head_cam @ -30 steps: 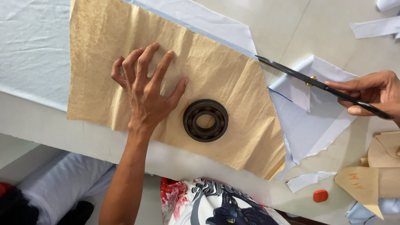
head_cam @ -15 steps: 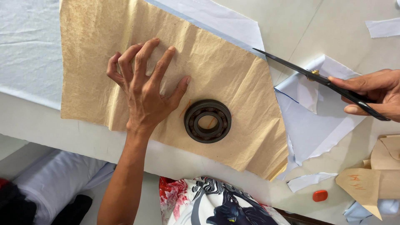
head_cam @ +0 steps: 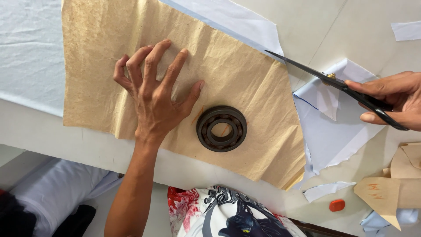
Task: The person uses scissors to cut a piece of white fabric following a brown paper pattern. They adjust the pattern and fabric on a white table, cut along the edges, and then cut a smaller triangular piece from the fabric.
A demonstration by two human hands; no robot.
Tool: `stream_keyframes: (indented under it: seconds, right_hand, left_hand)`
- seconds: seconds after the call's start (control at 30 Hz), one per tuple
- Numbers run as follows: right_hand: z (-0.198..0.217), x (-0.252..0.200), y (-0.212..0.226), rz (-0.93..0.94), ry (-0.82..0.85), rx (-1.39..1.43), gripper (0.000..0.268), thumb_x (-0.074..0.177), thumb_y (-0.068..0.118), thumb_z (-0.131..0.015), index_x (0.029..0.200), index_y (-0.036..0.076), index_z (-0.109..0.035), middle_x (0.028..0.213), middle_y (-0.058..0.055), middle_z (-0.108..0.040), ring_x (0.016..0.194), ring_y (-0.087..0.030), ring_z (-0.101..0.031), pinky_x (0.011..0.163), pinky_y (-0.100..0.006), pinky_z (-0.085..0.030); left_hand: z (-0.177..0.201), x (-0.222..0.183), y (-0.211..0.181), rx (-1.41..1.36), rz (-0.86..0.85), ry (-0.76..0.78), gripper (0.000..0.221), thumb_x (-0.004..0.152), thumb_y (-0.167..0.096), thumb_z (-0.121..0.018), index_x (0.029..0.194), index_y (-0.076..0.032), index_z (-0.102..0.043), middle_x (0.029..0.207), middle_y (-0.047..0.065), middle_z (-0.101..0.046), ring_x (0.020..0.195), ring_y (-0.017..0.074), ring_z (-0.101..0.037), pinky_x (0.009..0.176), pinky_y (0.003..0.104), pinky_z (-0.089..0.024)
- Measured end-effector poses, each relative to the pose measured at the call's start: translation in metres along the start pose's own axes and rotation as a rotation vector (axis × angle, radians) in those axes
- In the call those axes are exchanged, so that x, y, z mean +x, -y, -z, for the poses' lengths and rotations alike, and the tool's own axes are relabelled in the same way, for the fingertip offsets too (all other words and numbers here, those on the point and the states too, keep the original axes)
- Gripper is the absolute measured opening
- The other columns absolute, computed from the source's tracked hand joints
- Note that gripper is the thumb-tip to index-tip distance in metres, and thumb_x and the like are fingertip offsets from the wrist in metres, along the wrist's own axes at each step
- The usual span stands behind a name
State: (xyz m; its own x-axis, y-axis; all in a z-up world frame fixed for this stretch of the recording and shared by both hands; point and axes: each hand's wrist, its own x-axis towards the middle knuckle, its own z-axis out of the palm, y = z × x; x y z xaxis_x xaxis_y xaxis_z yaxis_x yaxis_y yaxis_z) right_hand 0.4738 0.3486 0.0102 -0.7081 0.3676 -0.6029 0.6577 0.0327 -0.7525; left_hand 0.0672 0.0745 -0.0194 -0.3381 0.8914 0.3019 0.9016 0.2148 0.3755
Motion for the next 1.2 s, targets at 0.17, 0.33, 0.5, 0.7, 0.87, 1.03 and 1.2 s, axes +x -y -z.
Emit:
stream_keyframes:
  seconds: [0.17, 0.33, 0.5, 0.7, 0.87, 1.03, 1.2]
  right_hand:
    - [-0.007, 0.001, 0.004, 0.069, 0.014, -0.015, 0.081, 0.065, -0.005, -0.078, 0.144, 0.002, -0.059, 0.072, -0.009, -0.041, 0.065, -0.022, -0.034, 0.057, -0.035, -0.029]
    - [-0.010, -0.001, 0.008, 0.062, 0.006, -0.021, 0.080, 0.069, -0.005, -0.075, 0.146, 0.004, -0.057, 0.070, -0.006, -0.037, 0.061, -0.020, -0.028, 0.052, -0.033, -0.025]
    - [-0.011, 0.004, 0.017, 0.072, -0.013, -0.100, 0.080, 0.064, -0.001, -0.082, 0.141, 0.000, -0.063, 0.079, -0.008, -0.060, 0.067, -0.021, -0.033, 0.054, -0.032, -0.030]
    - [-0.016, 0.008, 0.020, 0.053, 0.009, -0.027, 0.080, 0.069, -0.006, -0.075, 0.146, 0.004, -0.056, 0.074, -0.007, -0.036, 0.066, -0.021, -0.029, 0.056, -0.035, -0.026]
    - [-0.012, 0.009, 0.020, 0.022, 0.007, -0.011, 0.079, 0.068, -0.007, -0.075, 0.145, 0.003, -0.059, 0.072, -0.008, -0.040, 0.065, -0.022, -0.031, 0.055, -0.034, -0.027]
    - [-0.014, 0.018, 0.033, 0.060, 0.027, -0.050, 0.080, 0.066, -0.006, -0.077, 0.144, 0.002, -0.059, 0.073, -0.011, -0.044, 0.066, -0.023, -0.033, 0.054, -0.034, -0.027]
    - [-0.013, 0.019, 0.023, 0.042, 0.029, -0.057, 0.080, 0.069, -0.003, -0.076, 0.146, 0.006, -0.058, 0.070, -0.007, -0.042, 0.064, -0.020, -0.031, 0.055, -0.033, -0.028]
  left_hand:
    - [-0.001, -0.001, 0.001, -0.006, 0.004, -0.005, 0.038, 0.101, -0.047, -0.074, 0.124, -0.017, -0.077, 0.137, 0.008, -0.061, 0.123, 0.0331, -0.056, 0.108, 0.055, -0.025]
    - [0.002, 0.001, 0.001, -0.014, 0.002, 0.001, 0.038, 0.102, -0.048, -0.072, 0.124, -0.017, -0.076, 0.137, 0.008, -0.061, 0.123, 0.0332, -0.056, 0.109, 0.055, -0.025]
    - [0.002, 0.001, 0.001, -0.013, 0.009, 0.002, 0.036, 0.101, -0.045, -0.074, 0.123, -0.017, -0.076, 0.137, 0.008, -0.061, 0.123, 0.0331, -0.056, 0.108, 0.055, -0.026]
    - [0.002, 0.000, 0.003, -0.006, 0.011, 0.002, 0.038, 0.101, -0.047, -0.071, 0.125, -0.018, -0.075, 0.137, 0.007, -0.061, 0.123, 0.0322, -0.056, 0.107, 0.057, -0.027]
    - [0.002, 0.001, 0.003, -0.014, 0.010, 0.006, 0.038, 0.103, -0.048, -0.069, 0.125, -0.017, -0.075, 0.137, 0.008, -0.061, 0.123, 0.0326, -0.057, 0.107, 0.056, -0.027]
    - [0.003, 0.001, 0.003, -0.016, 0.020, 0.012, 0.037, 0.103, -0.047, -0.069, 0.125, -0.018, -0.074, 0.137, 0.007, -0.061, 0.123, 0.0326, -0.057, 0.107, 0.057, -0.027]
    - [0.005, 0.002, 0.005, -0.011, 0.016, 0.018, 0.038, 0.104, -0.047, -0.069, 0.125, -0.017, -0.074, 0.136, 0.009, -0.060, 0.121, 0.0333, -0.058, 0.106, 0.057, -0.027]
